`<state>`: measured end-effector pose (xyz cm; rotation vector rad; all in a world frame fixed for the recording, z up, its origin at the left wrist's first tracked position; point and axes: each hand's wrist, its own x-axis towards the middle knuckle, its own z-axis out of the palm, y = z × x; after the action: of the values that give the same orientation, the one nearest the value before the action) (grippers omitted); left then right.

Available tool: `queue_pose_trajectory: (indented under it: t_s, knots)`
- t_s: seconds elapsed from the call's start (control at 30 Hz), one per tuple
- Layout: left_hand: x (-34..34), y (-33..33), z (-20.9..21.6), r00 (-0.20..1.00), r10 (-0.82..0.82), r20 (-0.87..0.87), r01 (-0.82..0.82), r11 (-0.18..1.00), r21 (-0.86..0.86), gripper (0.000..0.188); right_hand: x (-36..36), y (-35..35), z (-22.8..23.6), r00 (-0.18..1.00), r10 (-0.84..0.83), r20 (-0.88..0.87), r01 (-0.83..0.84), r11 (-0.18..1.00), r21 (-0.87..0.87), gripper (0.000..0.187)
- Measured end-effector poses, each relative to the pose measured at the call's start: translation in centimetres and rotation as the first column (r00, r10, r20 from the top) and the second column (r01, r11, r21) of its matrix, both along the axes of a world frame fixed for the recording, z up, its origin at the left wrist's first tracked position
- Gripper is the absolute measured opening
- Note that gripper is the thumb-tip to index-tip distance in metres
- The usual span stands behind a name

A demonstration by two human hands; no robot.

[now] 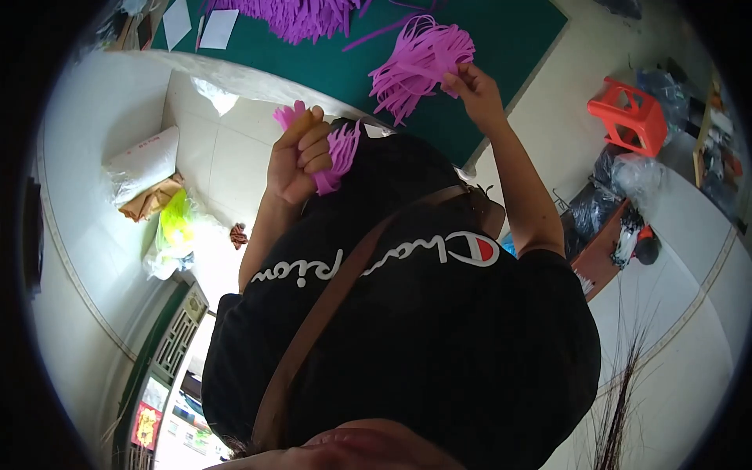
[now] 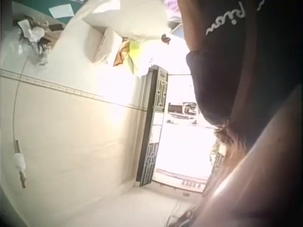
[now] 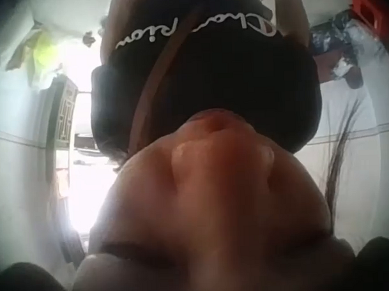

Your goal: Weighing bundles of pink synthetic fiber using a digital scale and recording the weights in a notebook.

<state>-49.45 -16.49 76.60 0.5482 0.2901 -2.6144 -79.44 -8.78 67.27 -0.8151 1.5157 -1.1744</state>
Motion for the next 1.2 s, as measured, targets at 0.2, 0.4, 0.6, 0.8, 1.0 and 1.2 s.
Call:
queue_pose_trajectory:
  t_s: [0.2,0.4,0.6,0.8,1.0,1.2]
  knots:
    - [-1.0,1.1,0.3,0.984,0.001,0.178,0.004,1.0,-0.026,0.022,2.4,-0.6,6.5,0.99,-0.008,0.142,0.011,1.0,-0.023,0.018]
    - [-3.5,2.4,0.5,0.898,-0.013,0.439,0.126,0.965,-0.23,0.034,7.0,-0.7,8.7,0.986,0.095,0.136,-0.084,0.993,-0.086,0.02]
    - [-5.1,2.9,-0.7,0.884,0.15,0.444,0.042,0.918,-0.395,0.016,9.2,-0.2,8.9,0.982,0.172,0.084,-0.172,0.985,-0.007,0.021]
    - [-5.0,3.3,-1.1,0.87,0.268,0.413,-0.064,0.893,-0.445,0.024,9.5,0.3,8.9,0.985,0.17,0.01,-0.17,0.986,-0.005,0.021]
    - [-4.8,3.2,-0.7,0.871,0.225,0.436,0.009,0.881,-0.473,0.013,9.7,0.4,9.0,0.975,0.222,-0.023,-0.222,0.975,0.003,0.023]
    - [-4.7,3.3,-0.5,0.843,0.205,0.497,0.122,0.828,-0.548,0.021,9.3,0.9,9.0,0.966,0.253,-0.055,-0.254,0.967,-0.009,0.023]
